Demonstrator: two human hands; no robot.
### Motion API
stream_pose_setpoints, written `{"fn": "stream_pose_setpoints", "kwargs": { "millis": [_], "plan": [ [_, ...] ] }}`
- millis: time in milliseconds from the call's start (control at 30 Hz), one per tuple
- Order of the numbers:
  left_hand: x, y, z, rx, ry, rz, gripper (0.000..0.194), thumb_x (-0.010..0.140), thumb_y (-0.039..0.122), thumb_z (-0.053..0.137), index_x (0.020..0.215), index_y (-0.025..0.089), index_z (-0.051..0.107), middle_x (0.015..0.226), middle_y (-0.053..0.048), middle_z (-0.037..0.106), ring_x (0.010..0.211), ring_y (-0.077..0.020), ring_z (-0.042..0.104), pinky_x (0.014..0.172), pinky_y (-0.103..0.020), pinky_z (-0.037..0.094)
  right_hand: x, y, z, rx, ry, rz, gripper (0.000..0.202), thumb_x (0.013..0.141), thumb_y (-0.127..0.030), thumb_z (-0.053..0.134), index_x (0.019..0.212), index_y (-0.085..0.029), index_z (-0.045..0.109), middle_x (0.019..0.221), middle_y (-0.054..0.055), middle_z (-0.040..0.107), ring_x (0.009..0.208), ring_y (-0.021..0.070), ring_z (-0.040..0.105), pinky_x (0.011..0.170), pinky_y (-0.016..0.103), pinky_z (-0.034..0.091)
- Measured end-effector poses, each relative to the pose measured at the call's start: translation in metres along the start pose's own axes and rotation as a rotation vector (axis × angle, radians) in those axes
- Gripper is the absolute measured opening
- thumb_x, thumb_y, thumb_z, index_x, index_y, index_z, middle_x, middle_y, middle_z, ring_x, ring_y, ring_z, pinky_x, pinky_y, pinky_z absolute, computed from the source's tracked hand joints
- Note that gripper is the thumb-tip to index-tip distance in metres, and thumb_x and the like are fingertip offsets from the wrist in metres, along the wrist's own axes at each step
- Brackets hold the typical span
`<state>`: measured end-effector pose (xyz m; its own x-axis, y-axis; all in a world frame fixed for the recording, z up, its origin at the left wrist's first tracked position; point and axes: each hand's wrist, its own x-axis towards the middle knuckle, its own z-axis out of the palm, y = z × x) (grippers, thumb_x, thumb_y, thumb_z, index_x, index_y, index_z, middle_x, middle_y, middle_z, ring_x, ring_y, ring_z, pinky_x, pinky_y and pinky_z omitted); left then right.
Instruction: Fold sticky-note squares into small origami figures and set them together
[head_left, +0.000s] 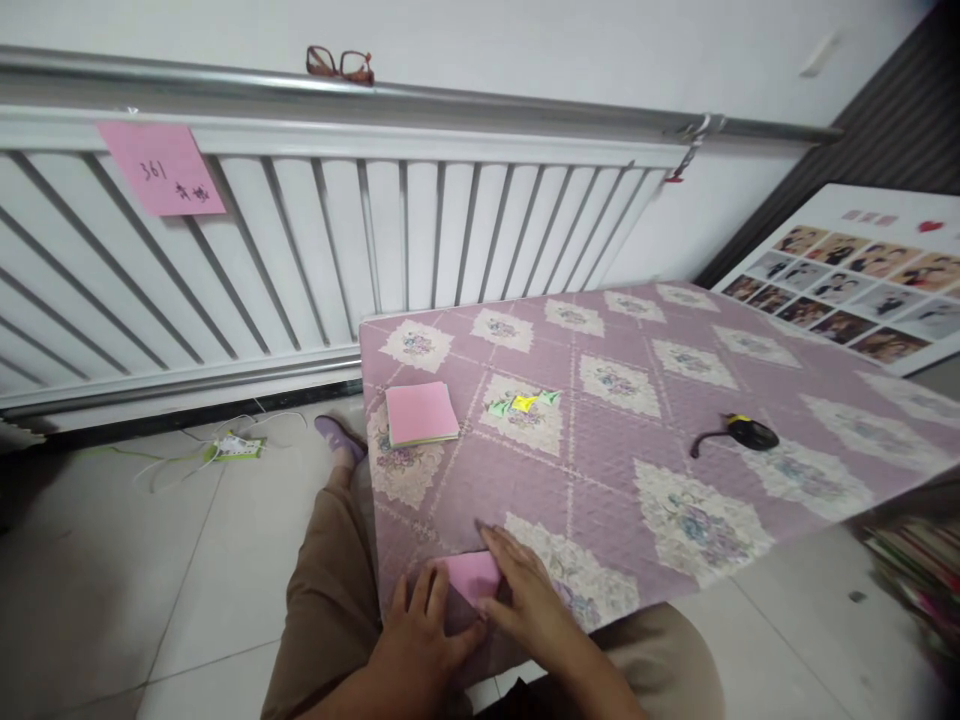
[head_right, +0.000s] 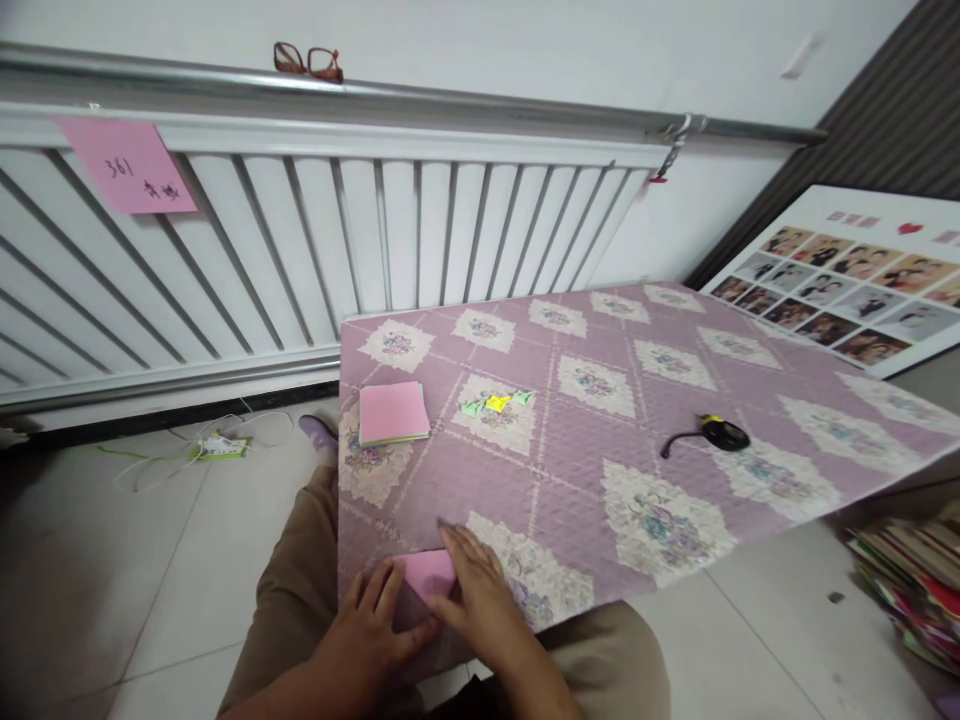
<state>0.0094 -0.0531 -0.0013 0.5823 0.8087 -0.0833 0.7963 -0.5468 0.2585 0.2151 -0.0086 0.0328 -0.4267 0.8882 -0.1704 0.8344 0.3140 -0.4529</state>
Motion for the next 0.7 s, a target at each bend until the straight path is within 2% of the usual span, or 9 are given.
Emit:
{"fn": "stream_pose_setpoints", "kwargs": {
  "millis": [100, 200, 267, 400, 500, 567, 633, 700],
  "plan": [
    [-0.004, -0.006, -0.002, -0.041, 0.031, 0.04, 0.053, 0.083, 0.03, 0.066, 0.13, 0.047, 0.046, 0.145, -0.013, 0.037, 0.129, -0.0411, 0.036, 0.093, -0.066, 0.037, 0.004, 0.003, -0.002, -0.023, 0.11, 0.04, 0.068, 0.077, -0.027, 0.057, 0.142, -0.018, 0.038, 0.145, 0.012, 0.041, 0.136, 0.0246, 0.032, 0.109, 0.044, 0.028],
    [-0.004, -0.011, -0.009, -0.138, 0.124, -0.048, 0.056, 0.076, 0.008, 0.062, 0.125, 0.032, 0.054, 0.143, -0.012, 0.038, 0.128, -0.0335, 0.04, 0.099, -0.055, 0.04, 0.005, 0.0, -0.003, -0.067, 0.133, 0.047, 0.061, 0.073, -0.026, 0.062, 0.132, -0.019, 0.05, 0.144, 0.012, 0.041, 0.135, 0.0269, 0.034, 0.107, 0.044, 0.03],
    [-0.001, -0.012, -0.014, -0.267, 0.193, -0.125, 0.056, 0.072, 0.002, 0.054, 0.124, 0.024, 0.053, 0.14, -0.012, 0.042, 0.127, -0.0277, 0.042, 0.101, -0.048, 0.041, 0.004, -0.004, -0.004, -0.075, 0.136, 0.059, 0.055, 0.071, -0.025, 0.064, 0.125, -0.021, 0.056, 0.144, 0.011, 0.041, 0.134, 0.0274, 0.034, 0.107, 0.044, 0.031],
    [0.008, -0.006, -0.018, -0.53, 0.285, -0.244, 0.06, 0.07, 0.005, 0.048, 0.129, 0.017, 0.046, 0.134, -0.014, 0.047, 0.125, -0.0256, 0.045, 0.104, -0.047, 0.039, 0.003, -0.013, -0.005, -0.059, 0.17, 0.089, 0.034, 0.07, -0.021, 0.064, 0.104, -0.022, 0.063, 0.142, 0.009, 0.045, 0.133, 0.0266, 0.036, 0.105, 0.042, 0.031],
    [0.01, -0.001, -0.009, -0.682, 0.313, -0.308, 0.066, 0.068, 0.009, 0.05, 0.134, 0.014, 0.039, 0.136, -0.017, 0.044, 0.127, -0.028, 0.042, 0.105, -0.049, 0.037, 0.002, -0.017, -0.002, -0.068, 0.232, 0.131, 0.018, 0.07, -0.02, 0.065, 0.087, -0.022, 0.062, 0.138, 0.008, 0.049, 0.13, 0.0276, 0.04, 0.101, 0.043, 0.034],
    [0.008, 0.001, 0.002, -0.805, 0.295, -0.353, 0.072, 0.069, 0.011, 0.053, 0.138, 0.013, 0.032, 0.137, -0.018, 0.043, 0.125, -0.0282, 0.045, 0.101, -0.047, 0.041, 0.0, -0.018, 0.0, -0.073, 0.282, 0.171, 0.01, 0.07, -0.018, 0.064, 0.078, -0.022, 0.059, 0.126, 0.007, 0.059, 0.12, 0.0271, 0.05, 0.094, 0.042, 0.038],
    [0.006, 0.001, 0.014, -0.939, 0.251, -0.387, 0.076, 0.072, 0.012, 0.053, 0.142, 0.014, 0.023, 0.138, -0.018, 0.042, 0.122, -0.0265, 0.049, 0.097, -0.042, 0.045, -0.002, -0.018, 0.001, -0.029, 0.313, 0.209, 0.008, 0.071, -0.018, 0.062, 0.07, -0.023, 0.056, 0.099, 0.004, 0.068, 0.097, 0.0231, 0.061, 0.082, 0.036, 0.043],
    [0.008, 0.0, 0.022, -1.05, 0.203, -0.382, 0.08, 0.074, 0.013, 0.054, 0.145, 0.017, 0.017, 0.139, -0.018, 0.043, 0.121, -0.0254, 0.05, 0.095, -0.04, 0.047, -0.004, -0.019, -0.001, 0.12, 0.314, 0.239, 0.012, 0.074, -0.021, 0.059, 0.065, -0.023, 0.052, 0.071, -0.001, 0.064, 0.071, 0.0177, 0.061, 0.067, 0.028, 0.043]
  ]
}}
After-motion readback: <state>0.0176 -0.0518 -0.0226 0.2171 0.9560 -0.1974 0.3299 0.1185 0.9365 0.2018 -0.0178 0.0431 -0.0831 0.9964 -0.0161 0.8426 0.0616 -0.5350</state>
